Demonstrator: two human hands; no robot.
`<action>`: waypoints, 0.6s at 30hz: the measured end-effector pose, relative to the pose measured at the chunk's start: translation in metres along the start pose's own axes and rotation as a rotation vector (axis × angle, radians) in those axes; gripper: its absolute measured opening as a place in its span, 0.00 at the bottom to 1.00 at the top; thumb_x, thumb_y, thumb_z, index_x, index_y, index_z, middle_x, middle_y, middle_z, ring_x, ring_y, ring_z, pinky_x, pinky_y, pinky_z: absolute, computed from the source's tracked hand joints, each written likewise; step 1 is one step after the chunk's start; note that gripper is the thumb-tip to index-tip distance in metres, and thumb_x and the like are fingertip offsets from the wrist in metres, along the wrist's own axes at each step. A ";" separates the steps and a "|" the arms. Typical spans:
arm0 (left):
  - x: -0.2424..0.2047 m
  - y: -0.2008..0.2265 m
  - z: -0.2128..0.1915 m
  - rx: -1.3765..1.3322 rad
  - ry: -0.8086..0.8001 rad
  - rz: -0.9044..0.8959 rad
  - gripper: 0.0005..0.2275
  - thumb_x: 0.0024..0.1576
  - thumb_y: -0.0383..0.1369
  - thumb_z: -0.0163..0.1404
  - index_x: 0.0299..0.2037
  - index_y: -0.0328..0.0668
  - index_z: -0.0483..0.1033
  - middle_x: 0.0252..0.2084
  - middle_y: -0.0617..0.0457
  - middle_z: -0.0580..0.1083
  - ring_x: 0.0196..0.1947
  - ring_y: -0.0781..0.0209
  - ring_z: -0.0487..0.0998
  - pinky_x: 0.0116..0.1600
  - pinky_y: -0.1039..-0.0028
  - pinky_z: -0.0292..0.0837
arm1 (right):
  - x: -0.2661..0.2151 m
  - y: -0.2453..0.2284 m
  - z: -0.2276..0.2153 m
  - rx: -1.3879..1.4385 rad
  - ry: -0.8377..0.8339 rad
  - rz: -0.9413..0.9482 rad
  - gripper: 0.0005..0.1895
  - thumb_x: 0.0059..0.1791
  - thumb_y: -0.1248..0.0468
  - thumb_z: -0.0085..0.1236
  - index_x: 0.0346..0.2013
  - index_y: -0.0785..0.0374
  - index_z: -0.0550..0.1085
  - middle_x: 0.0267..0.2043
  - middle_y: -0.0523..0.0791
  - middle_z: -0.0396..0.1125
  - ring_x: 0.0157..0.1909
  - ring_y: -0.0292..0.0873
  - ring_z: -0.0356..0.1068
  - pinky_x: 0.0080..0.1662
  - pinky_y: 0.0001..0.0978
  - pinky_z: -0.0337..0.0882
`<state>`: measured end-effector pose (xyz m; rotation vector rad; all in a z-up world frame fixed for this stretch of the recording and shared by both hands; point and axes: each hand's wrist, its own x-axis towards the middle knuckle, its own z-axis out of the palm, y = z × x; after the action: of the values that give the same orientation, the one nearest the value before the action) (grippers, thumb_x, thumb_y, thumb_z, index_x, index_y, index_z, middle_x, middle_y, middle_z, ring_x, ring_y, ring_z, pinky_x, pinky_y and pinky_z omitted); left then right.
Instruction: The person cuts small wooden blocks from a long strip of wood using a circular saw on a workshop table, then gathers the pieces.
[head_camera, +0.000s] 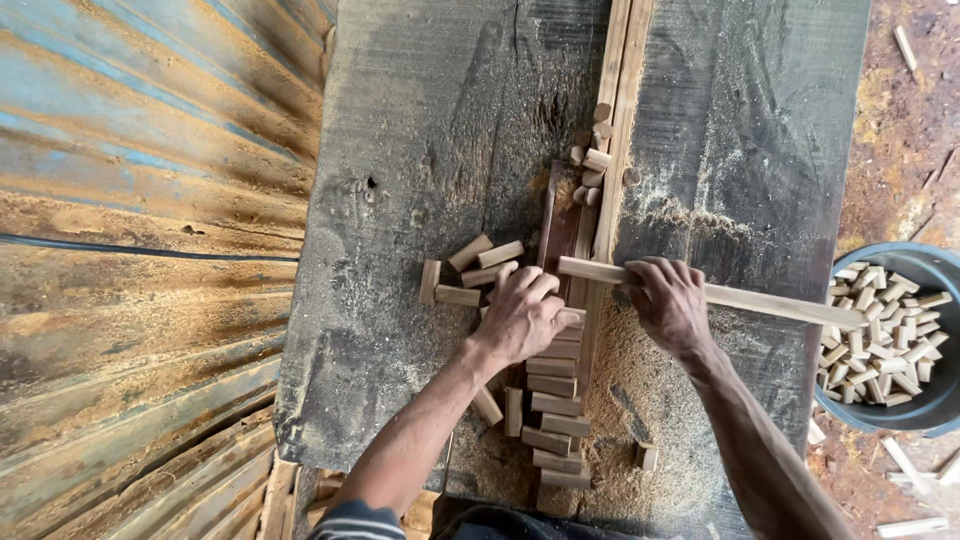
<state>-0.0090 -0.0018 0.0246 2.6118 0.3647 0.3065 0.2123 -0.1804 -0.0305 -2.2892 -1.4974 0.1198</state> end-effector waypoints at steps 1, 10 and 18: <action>0.004 -0.004 0.004 0.048 -0.044 0.010 0.16 0.63 0.48 0.48 0.34 0.47 0.81 0.42 0.53 0.74 0.52 0.55 0.70 0.65 0.44 0.57 | 0.004 -0.004 0.005 0.007 0.003 -0.014 0.18 0.50 0.52 0.61 0.54 0.48 0.75 0.49 0.40 0.71 0.52 0.44 0.70 0.54 0.42 0.65; 0.042 -0.026 0.020 0.199 0.016 0.043 0.14 0.55 0.38 0.60 0.48 0.46 0.75 0.47 0.53 0.67 0.54 0.54 0.68 0.62 0.52 0.60 | 0.019 -0.019 0.000 0.025 0.002 -0.037 0.19 0.50 0.48 0.58 0.54 0.46 0.75 0.50 0.39 0.71 0.54 0.44 0.70 0.55 0.41 0.64; 0.053 -0.039 0.021 0.257 0.080 0.099 0.17 0.49 0.39 0.64 0.44 0.47 0.75 0.40 0.56 0.69 0.50 0.58 0.68 0.60 0.58 0.59 | 0.002 0.012 -0.033 -0.100 -0.028 0.017 0.22 0.50 0.51 0.61 0.59 0.44 0.76 0.51 0.43 0.71 0.55 0.48 0.70 0.59 0.49 0.63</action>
<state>0.0385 0.0388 -0.0043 2.8815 0.3203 0.4234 0.2327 -0.1917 -0.0047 -2.3886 -1.5298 0.0836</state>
